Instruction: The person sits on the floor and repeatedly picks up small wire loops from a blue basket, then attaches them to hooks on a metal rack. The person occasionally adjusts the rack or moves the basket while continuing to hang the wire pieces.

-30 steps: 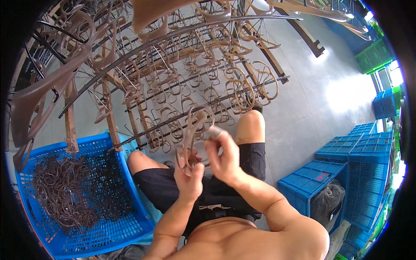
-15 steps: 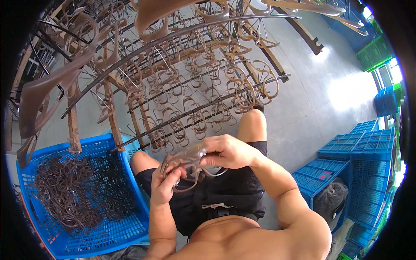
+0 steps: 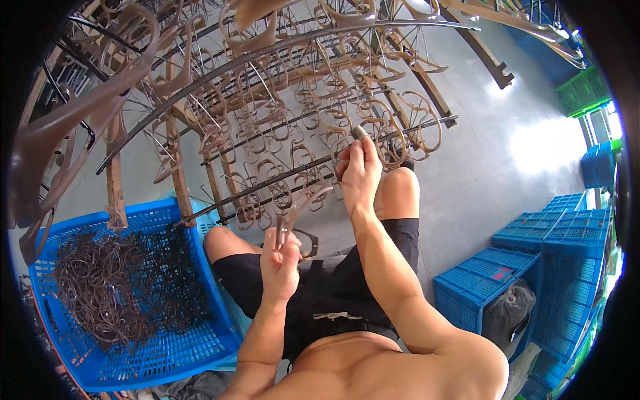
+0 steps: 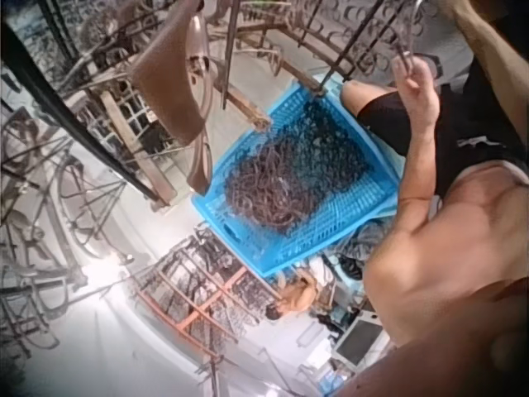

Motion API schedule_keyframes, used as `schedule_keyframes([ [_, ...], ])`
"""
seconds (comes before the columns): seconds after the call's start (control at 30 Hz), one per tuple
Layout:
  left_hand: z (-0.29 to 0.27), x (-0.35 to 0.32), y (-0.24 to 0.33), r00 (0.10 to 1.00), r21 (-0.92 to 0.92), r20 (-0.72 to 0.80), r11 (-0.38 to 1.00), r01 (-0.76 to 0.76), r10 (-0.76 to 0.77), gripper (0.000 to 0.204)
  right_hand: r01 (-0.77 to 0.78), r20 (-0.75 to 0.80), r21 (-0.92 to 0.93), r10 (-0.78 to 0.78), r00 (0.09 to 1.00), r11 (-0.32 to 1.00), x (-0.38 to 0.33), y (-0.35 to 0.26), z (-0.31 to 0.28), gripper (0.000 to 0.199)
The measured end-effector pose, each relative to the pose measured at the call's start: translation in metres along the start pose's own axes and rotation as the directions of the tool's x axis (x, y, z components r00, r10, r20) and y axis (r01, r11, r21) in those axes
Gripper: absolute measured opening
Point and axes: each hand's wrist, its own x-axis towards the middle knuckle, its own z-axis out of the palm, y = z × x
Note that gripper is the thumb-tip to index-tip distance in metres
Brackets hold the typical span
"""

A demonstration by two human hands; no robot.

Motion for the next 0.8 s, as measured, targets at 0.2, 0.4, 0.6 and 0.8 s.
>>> schedule_keyframes([
  [0.2,0.003,0.000,-0.004,0.998,0.094,0.002,0.994,-0.061,0.061,0.030,-0.036,-0.002,0.102,0.036,0.999,0.994,0.014,0.004,-0.004,0.014],
  [0.4,0.005,-0.012,-0.007,0.990,-0.094,-0.061,0.988,0.120,-0.126,0.013,0.088,0.046,-0.047,-0.086,0.995,0.995,0.009,0.014,-0.003,0.019],
  [0.6,0.003,-0.027,-0.016,0.934,-0.359,-0.043,0.878,0.318,-0.356,0.015,0.251,0.084,-0.373,-0.237,0.968,0.893,0.003,0.014,-0.001,0.025],
  [0.8,0.002,-0.025,-0.010,0.912,-0.181,-0.361,0.974,0.134,-0.193,0.010,0.325,0.140,-0.515,-0.296,0.945,0.793,-0.002,0.009,-0.001,0.026],
])
